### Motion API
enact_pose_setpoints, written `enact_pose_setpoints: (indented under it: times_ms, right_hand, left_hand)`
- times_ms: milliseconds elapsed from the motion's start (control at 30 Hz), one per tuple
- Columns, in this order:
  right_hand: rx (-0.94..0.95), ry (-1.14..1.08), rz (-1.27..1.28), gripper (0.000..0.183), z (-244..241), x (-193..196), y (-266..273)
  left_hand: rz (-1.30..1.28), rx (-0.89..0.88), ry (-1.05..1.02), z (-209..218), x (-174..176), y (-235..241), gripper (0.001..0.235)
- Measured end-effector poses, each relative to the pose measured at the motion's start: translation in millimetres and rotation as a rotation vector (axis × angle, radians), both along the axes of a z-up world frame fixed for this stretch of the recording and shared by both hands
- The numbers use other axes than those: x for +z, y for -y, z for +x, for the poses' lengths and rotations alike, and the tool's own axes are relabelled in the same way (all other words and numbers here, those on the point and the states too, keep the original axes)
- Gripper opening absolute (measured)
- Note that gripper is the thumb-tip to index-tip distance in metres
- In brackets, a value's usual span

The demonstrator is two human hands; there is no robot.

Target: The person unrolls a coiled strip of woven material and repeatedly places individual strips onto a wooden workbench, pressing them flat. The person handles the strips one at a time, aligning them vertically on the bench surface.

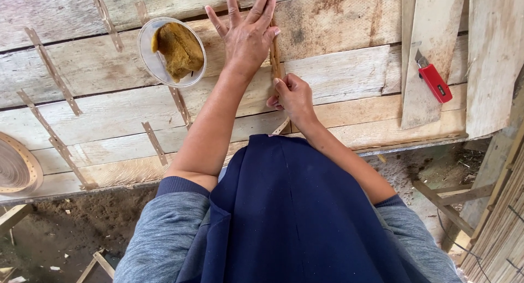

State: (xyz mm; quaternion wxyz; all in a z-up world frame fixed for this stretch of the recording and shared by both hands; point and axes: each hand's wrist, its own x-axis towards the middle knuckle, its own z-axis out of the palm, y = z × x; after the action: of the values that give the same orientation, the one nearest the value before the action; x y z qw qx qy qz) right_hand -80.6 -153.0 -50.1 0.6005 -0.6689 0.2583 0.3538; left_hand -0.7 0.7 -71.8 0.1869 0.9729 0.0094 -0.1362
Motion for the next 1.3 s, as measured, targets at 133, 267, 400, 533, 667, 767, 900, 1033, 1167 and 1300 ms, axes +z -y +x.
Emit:
enact_pose_setpoints:
  times_ms: [133,267,400,533,667,767,900,1033,1167,1300]
  right_hand:
    - [0.009,0.066,-0.012,0.033,-0.9,5.4,-1.2]
    - [0.021,0.074,-0.048,0.035,-0.3,11.4,-3.3]
    - [0.025,0.048,-0.054,0.033,2.3,16.2,-5.3]
    - [0.013,-0.007,-0.097,0.031,3.3,18.7,-8.2]
    - [0.002,0.018,-0.093,0.032,2.6,23.3,-11.9]
    - [0.035,0.026,-0.123,0.034,2.4,26.9,-10.8]
    - [0.058,0.022,-0.149,0.032,6.1,29.4,-12.8]
    - [0.081,0.029,-0.181,0.032,5.2,30.6,-13.3]
    - [0.048,0.046,-0.176,0.024,3.2,20.6,-13.1]
    - [0.115,0.055,-0.204,0.02,3.8,25.5,-12.4]
  left_hand:
    - [0.013,-0.066,-0.252,6.5,25.1,-3.1,0.076]
    - [0.036,-0.134,-0.385,7.3,37.0,-5.4,0.091]
    - [0.095,-0.16,-0.355,2.3,32.6,-3.9,0.107]
    - [0.047,-0.103,-0.155,-14.2,51.7,7.1,0.09]
    - [0.003,-0.163,0.247,-52.9,-19.7,10.8,0.045]
    - [-0.006,-0.102,0.07,-56.4,-19.4,10.4,0.051]
    - [0.14,-0.172,0.023,-52.0,-11.8,5.6,0.06]
    - [0.1,-0.251,-0.21,-47.5,13.9,2.7,0.078]
    - [0.081,-0.275,-0.208,-45.1,18.6,0.4,0.088]
    - [0.074,-0.281,-0.207,-45.5,17.9,-0.1,0.09]
